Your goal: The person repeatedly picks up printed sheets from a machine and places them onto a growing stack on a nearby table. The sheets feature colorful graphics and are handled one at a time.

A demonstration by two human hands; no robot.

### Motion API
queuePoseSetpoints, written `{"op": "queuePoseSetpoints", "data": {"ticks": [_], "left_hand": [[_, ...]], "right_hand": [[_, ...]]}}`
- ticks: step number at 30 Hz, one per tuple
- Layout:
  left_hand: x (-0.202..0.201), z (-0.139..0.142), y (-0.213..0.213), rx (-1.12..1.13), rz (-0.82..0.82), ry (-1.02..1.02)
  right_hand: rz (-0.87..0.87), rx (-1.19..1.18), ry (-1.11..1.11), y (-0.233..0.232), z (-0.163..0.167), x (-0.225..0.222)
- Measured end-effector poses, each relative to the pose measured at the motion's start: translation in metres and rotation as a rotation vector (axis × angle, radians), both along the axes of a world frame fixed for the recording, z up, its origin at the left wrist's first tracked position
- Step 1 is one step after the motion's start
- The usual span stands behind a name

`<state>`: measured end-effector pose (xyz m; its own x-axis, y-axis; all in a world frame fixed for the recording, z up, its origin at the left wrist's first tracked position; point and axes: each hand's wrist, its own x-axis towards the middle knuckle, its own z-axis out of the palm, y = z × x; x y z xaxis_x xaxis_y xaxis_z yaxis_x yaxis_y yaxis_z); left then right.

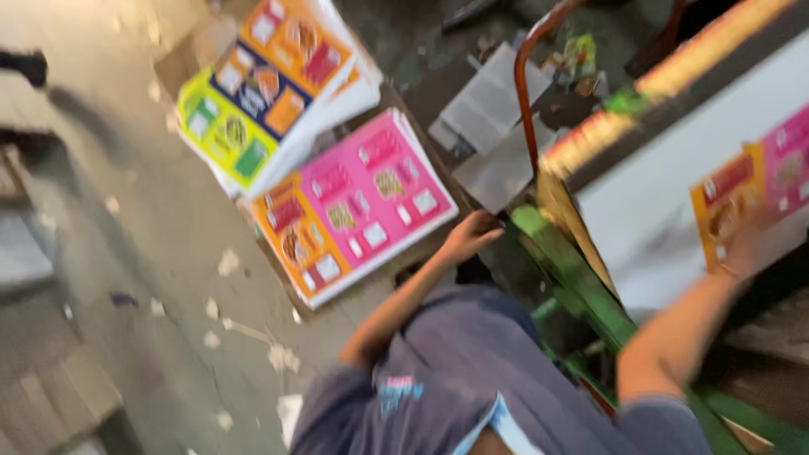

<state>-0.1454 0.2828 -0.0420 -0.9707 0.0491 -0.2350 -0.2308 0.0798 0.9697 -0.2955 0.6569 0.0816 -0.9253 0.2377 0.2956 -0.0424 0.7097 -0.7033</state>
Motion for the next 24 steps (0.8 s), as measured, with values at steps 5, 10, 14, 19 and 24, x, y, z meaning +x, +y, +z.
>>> {"op": "queuePoseSetpoints", "data": {"ticks": [5, 10, 14, 19, 24], "left_hand": [[-0.059, 0.032, 0.041, 0.262, -0.065, -0.123], [-0.025, 0.034, -0.056, 0.423, 0.523, 0.155], [0.084, 0.041, -0.181, -0.151, 0.879, 0.36], [0.195, 0.059, -0.262, -0.434, 0.996, 0.147], [0.203, 0.051, -0.295, -0.574, 1.216, -0.012]], "right_hand": [[0.425, -0.28, -0.455, -0.076, -0.108, 0.041], [0.104, -1.059, -0.515, -0.118, -0.133, 0.166], [-0.482, -1.447, -1.01, -0.168, -0.133, 0.179], [0.193, -1.377, -0.811, -0.263, -0.153, 0.128], [0.534, -0.722, -0.556, -0.343, -0.158, 0.117]]}}
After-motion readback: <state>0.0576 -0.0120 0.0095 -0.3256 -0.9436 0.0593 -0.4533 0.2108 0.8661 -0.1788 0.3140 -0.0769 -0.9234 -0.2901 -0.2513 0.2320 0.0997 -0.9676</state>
